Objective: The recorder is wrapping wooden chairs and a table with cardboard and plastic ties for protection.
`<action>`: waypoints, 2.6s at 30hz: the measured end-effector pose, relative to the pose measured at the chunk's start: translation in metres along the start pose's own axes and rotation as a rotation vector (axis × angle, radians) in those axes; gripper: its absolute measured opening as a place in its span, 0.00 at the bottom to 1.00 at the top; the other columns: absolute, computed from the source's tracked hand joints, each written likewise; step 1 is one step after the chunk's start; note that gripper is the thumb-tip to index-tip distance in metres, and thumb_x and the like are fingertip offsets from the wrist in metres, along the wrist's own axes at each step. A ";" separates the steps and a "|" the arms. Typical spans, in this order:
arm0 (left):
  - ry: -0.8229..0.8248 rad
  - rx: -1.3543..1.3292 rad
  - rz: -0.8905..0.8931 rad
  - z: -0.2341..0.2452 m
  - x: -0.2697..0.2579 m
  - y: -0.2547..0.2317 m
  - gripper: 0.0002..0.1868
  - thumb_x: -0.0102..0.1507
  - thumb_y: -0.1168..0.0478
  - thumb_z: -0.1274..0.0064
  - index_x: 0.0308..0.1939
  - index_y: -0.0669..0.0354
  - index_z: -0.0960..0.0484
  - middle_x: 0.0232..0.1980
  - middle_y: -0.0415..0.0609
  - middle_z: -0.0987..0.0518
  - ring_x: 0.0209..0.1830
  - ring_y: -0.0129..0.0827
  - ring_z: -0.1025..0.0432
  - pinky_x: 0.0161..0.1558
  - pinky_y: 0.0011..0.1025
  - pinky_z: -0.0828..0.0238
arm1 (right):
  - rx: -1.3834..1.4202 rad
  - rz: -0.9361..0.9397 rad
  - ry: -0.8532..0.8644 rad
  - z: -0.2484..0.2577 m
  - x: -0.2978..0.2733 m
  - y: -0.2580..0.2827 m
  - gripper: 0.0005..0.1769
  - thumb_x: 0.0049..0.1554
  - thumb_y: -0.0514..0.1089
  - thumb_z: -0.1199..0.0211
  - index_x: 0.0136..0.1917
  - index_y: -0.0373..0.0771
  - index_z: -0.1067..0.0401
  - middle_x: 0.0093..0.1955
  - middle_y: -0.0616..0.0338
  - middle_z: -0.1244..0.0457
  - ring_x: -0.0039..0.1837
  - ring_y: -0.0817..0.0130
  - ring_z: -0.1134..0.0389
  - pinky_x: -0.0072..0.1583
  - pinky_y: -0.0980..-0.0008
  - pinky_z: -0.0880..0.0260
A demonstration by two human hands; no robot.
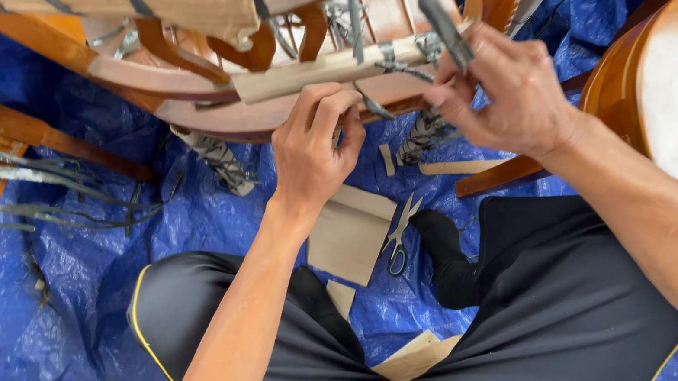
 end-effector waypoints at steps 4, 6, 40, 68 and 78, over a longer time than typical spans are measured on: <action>0.086 -0.028 0.138 -0.024 -0.045 0.030 0.11 0.61 0.72 0.42 0.45 0.55 0.22 0.43 0.46 0.22 0.36 0.40 0.22 0.37 0.34 0.25 | -0.030 -0.046 -0.036 -0.003 -0.005 -0.011 0.15 0.72 0.46 0.35 0.48 0.35 0.31 0.39 0.60 0.36 0.33 0.75 0.35 0.37 0.73 0.32; 0.242 -0.042 0.194 -0.044 -0.071 0.036 0.07 0.63 0.68 0.42 0.43 0.54 0.21 0.41 0.45 0.22 0.36 0.41 0.22 0.36 0.34 0.24 | -0.145 0.049 -0.126 0.004 -0.003 -0.004 0.18 0.73 0.44 0.33 0.43 0.35 0.33 0.34 0.58 0.41 0.33 0.71 0.37 0.33 0.71 0.39; 0.092 0.131 0.749 -0.097 -0.241 0.107 0.34 0.55 0.82 0.59 0.64 0.61 0.22 0.69 0.56 0.24 0.70 0.50 0.31 0.71 0.42 0.35 | -0.120 0.199 -0.044 0.015 -0.010 -0.018 0.19 0.66 0.41 0.28 0.37 0.32 0.31 0.29 0.57 0.47 0.29 0.66 0.44 0.34 0.67 0.48; 0.179 0.350 1.357 -0.084 -0.412 0.185 0.29 0.56 0.62 0.41 0.63 0.56 0.23 0.72 0.66 0.37 0.69 0.60 0.41 0.66 0.49 0.43 | -0.616 -0.500 -0.203 0.136 -0.124 -0.045 0.05 0.64 0.34 0.39 0.54 0.32 0.28 0.52 0.48 0.32 0.55 0.49 0.31 0.55 0.53 0.33; 0.162 0.178 1.253 -0.094 -0.378 0.162 0.24 0.60 0.66 0.43 0.62 0.56 0.22 0.71 0.66 0.37 0.71 0.57 0.40 0.71 0.44 0.43 | -0.768 -1.083 -0.160 0.134 -0.230 -0.096 0.06 0.65 0.41 0.33 0.54 0.39 0.24 0.53 0.50 0.35 0.59 0.49 0.34 0.57 0.47 0.36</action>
Point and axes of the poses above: each hand's wrist, its own x-axis towards the middle knuckle, its own z-axis out of the back of the hand, y = z × x, the point moved 4 cm from there along x, towards the middle knuckle
